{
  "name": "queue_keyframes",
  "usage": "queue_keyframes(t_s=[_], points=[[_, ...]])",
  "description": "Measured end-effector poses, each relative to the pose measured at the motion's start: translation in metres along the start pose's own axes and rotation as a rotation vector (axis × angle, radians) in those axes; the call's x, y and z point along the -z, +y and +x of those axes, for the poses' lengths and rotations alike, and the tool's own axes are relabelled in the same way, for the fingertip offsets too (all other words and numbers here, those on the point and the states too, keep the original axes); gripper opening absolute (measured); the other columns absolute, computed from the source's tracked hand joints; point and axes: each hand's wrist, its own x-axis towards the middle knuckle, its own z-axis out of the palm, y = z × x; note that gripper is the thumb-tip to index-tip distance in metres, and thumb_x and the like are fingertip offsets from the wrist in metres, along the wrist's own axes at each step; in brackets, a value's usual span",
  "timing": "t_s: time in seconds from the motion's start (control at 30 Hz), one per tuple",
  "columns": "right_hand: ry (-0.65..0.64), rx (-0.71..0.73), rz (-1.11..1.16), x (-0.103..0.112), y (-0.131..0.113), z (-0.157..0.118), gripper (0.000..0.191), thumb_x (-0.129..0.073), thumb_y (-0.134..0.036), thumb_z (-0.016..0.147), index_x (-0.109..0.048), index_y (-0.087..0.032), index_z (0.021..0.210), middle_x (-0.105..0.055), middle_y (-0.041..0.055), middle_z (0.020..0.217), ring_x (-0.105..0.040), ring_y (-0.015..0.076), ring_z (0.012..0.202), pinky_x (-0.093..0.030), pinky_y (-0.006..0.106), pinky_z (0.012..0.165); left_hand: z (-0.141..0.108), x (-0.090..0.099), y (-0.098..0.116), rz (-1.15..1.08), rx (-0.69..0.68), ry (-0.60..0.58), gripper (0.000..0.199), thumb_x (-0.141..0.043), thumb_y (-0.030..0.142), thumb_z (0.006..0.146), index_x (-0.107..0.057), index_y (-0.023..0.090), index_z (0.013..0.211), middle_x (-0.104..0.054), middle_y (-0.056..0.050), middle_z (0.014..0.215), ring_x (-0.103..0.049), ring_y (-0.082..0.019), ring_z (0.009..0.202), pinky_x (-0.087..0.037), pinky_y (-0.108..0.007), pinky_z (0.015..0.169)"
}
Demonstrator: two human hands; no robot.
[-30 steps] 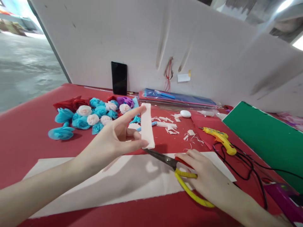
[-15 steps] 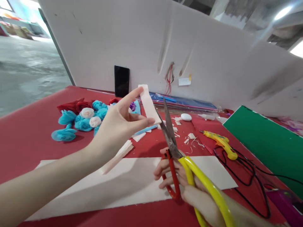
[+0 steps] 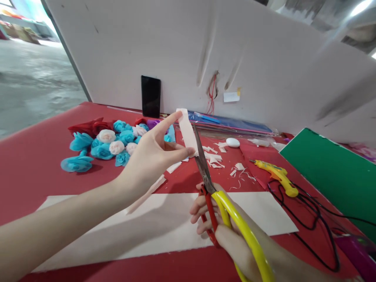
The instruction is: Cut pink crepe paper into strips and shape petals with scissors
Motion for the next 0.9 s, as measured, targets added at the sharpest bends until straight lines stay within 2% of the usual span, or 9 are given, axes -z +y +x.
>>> queue_keyframes(t_s=[0.1, 0.2, 0.33, 0.4, 0.5, 0.57, 0.73, 0.9], points=[[0.016, 0.007, 0.010, 0.005, 0.004, 0.001, 0.045, -0.049, -0.014, 0.061, -0.048, -0.024, 0.105, -0.059, 0.0044, 0.089, -0.058, 0.0200, 0.079, -0.047, 0.035, 0.066, 0.000, 0.001, -0.002, 0.013, -0.005, -0.020, 0.079, -0.067, 0.014, 0.067, -0.038, 0.029, 0.139, -0.063, 0.006, 0.060, -0.059, -0.013, 0.063, -0.045, -0.021, 0.059], [-0.004, -0.071, 0.052, 0.006, -0.001, 0.003, 0.045, -0.053, -0.013, 0.064, -0.047, -0.024, 0.107, -0.060, 0.0039, 0.086, -0.058, 0.0184, 0.075, -0.047, 0.031, 0.062, 0.002, 0.001, -0.003, 0.029, -0.031, 0.006, 0.079, -0.068, 0.013, 0.065, -0.041, 0.027, 0.138, -0.063, 0.005, 0.060, -0.062, -0.014, 0.064, -0.046, -0.021, 0.059], [0.050, -0.212, 0.125, 0.003, -0.011, 0.006, 0.028, -0.048, -0.025, 0.076, -0.047, -0.021, 0.104, -0.058, 0.0036, 0.077, -0.056, 0.0150, 0.061, -0.043, 0.028, 0.054, 0.003, -0.001, -0.002, 0.050, -0.055, 0.073, 0.078, -0.075, 0.022, 0.063, -0.045, 0.024, 0.136, -0.064, 0.004, 0.064, -0.064, -0.015, 0.066, -0.047, -0.021, 0.059], [0.035, -0.174, 0.129, 0.002, -0.011, 0.004, 0.029, -0.050, -0.026, 0.075, -0.047, -0.021, 0.103, -0.058, 0.0039, 0.080, -0.056, 0.0146, 0.062, -0.043, 0.029, 0.056, 0.002, -0.001, -0.002, 0.058, -0.052, 0.075, 0.079, -0.075, 0.024, 0.064, -0.044, 0.024, 0.136, -0.064, 0.004, 0.062, -0.064, -0.016, 0.065, -0.048, -0.022, 0.058], [-0.018, -0.040, 0.109, 0.004, -0.003, 0.001, 0.044, -0.058, -0.022, 0.066, -0.045, -0.023, 0.107, -0.058, 0.0035, 0.088, -0.058, 0.0156, 0.069, -0.045, 0.030, 0.062, 0.000, -0.001, -0.002, 0.092, -0.045, 0.043, 0.080, -0.074, 0.022, 0.063, -0.043, 0.026, 0.137, -0.063, 0.005, 0.056, -0.062, -0.016, 0.061, -0.047, -0.022, 0.055], [-0.019, -0.003, 0.111, 0.005, 0.001, -0.002, 0.049, -0.060, -0.021, 0.064, -0.044, -0.025, 0.110, -0.058, 0.0031, 0.090, -0.058, 0.0161, 0.071, -0.046, 0.030, 0.063, 0.000, -0.001, -0.002, 0.100, -0.043, 0.025, 0.080, -0.073, 0.019, 0.063, -0.043, 0.026, 0.137, -0.063, 0.005, 0.056, -0.062, -0.016, 0.058, -0.046, -0.022, 0.052], [0.005, -0.005, 0.066, 0.000, -0.003, -0.008, 0.040, -0.055, -0.025, 0.071, -0.045, -0.023, 0.110, -0.058, 0.0067, 0.093, -0.057, 0.0173, 0.075, -0.046, 0.033, 0.067, -0.001, -0.002, -0.001, 0.077, -0.037, 0.021, 0.080, -0.070, 0.014, 0.062, -0.043, 0.026, 0.137, -0.062, 0.004, 0.055, -0.062, -0.017, 0.057, -0.045, -0.022, 0.048], [0.026, -0.064, -0.013, -0.001, -0.012, -0.008, 0.032, -0.059, -0.024, 0.067, -0.051, -0.022, 0.097, -0.059, 0.0057, 0.088, -0.056, 0.0173, 0.071, -0.047, 0.034, 0.065, -0.002, -0.001, -0.002, 0.094, -0.034, 0.019, 0.081, -0.071, 0.015, 0.062, -0.043, 0.028, 0.137, -0.062, 0.004, 0.057, -0.061, -0.017, 0.057, -0.043, -0.020, 0.046]])
